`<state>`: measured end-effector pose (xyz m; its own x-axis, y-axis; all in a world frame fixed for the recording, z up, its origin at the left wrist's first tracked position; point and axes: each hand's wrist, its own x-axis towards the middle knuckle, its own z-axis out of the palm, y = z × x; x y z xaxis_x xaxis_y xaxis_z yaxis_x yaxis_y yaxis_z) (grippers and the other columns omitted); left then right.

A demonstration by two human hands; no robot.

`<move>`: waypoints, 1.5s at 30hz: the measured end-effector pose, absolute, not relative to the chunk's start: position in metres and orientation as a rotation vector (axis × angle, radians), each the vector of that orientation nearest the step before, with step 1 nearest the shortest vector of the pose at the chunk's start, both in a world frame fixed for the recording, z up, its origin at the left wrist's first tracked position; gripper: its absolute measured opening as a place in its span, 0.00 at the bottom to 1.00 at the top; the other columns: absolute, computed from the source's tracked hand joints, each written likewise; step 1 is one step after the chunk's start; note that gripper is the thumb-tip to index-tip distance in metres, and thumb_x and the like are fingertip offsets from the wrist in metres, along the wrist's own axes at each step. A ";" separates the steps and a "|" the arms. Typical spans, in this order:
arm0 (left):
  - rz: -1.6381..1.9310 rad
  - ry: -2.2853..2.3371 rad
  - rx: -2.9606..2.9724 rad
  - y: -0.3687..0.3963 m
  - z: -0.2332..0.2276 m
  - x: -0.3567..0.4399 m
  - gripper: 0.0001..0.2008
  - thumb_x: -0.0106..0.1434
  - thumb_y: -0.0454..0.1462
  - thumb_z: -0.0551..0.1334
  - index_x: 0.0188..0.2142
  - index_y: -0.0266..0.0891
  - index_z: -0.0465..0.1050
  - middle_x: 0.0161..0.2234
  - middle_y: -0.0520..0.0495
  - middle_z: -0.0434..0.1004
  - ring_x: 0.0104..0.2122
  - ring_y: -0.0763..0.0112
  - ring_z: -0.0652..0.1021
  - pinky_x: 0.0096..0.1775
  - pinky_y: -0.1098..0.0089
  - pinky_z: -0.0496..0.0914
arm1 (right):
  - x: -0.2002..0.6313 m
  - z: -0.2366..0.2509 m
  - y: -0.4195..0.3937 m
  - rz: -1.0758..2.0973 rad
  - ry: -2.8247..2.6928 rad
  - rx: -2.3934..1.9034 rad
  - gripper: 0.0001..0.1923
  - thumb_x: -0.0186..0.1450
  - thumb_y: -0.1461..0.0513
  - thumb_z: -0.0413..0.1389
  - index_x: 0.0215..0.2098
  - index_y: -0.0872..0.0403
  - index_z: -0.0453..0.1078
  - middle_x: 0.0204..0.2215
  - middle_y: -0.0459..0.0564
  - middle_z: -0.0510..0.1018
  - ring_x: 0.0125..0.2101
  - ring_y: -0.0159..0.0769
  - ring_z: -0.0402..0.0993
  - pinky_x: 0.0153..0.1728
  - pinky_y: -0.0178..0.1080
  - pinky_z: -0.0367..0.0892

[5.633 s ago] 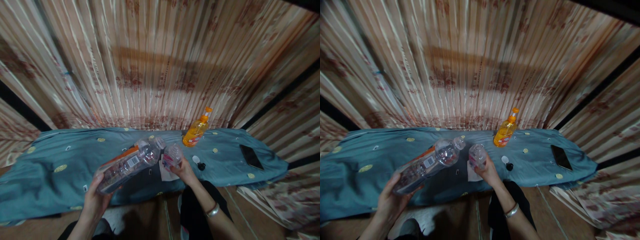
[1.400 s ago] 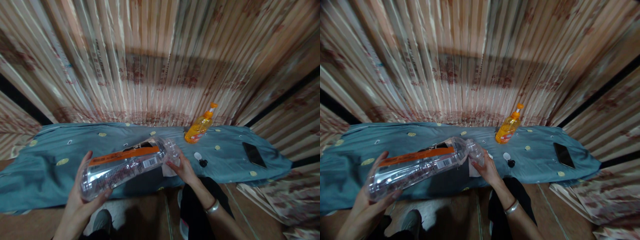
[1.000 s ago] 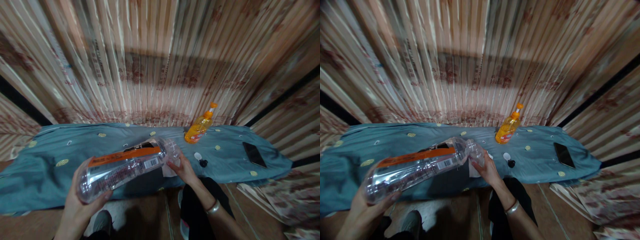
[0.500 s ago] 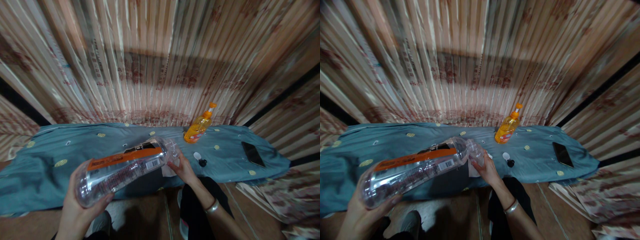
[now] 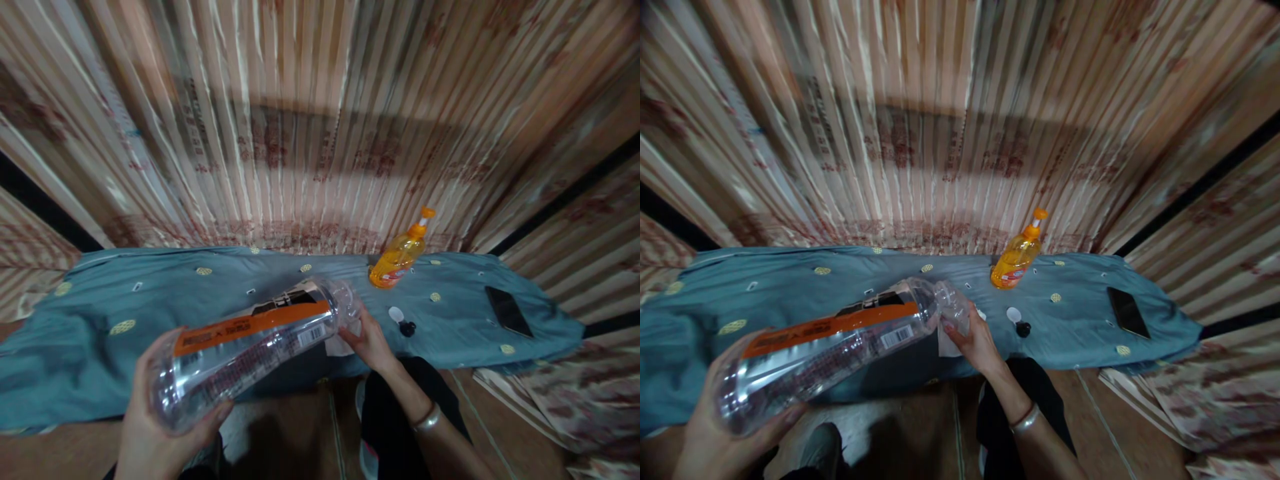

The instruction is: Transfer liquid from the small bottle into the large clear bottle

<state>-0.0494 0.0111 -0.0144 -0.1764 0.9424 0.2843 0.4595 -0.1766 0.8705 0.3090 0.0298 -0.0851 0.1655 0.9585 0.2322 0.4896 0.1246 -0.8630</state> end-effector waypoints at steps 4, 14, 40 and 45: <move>1.298 1.578 1.717 0.002 -0.008 -0.038 0.44 0.48 0.56 0.75 0.62 0.54 0.66 0.55 0.47 0.80 0.53 0.46 0.83 0.56 0.48 0.80 | 0.308 -0.084 0.029 0.627 -1.459 -1.495 0.28 0.64 0.58 0.63 0.62 0.49 0.69 0.52 0.55 0.86 0.54 0.53 0.84 0.56 0.52 0.78; 1.359 1.647 1.756 -0.006 -0.007 -0.035 0.45 0.52 0.59 0.72 0.67 0.51 0.66 0.65 0.43 0.72 0.61 0.39 0.78 0.65 0.40 0.72 | 0.308 -0.086 0.030 0.628 -1.451 -1.516 0.29 0.63 0.59 0.65 0.62 0.49 0.69 0.53 0.55 0.86 0.53 0.51 0.85 0.55 0.51 0.79; 1.403 1.622 1.640 -0.013 0.008 -0.017 0.47 0.50 0.58 0.74 0.69 0.65 0.63 0.63 0.56 0.75 0.61 0.44 0.78 0.71 0.41 0.61 | 0.308 -0.086 0.030 0.631 -1.450 -1.504 0.28 0.64 0.56 0.63 0.62 0.50 0.69 0.51 0.55 0.87 0.52 0.52 0.85 0.54 0.51 0.79; 1.395 1.610 1.660 -0.014 0.007 -0.016 0.46 0.53 0.60 0.72 0.70 0.64 0.61 0.65 0.53 0.72 0.63 0.41 0.76 0.70 0.37 0.63 | 0.307 -0.084 0.030 0.639 -1.452 -1.519 0.27 0.64 0.56 0.64 0.60 0.49 0.69 0.50 0.55 0.87 0.51 0.52 0.86 0.52 0.51 0.79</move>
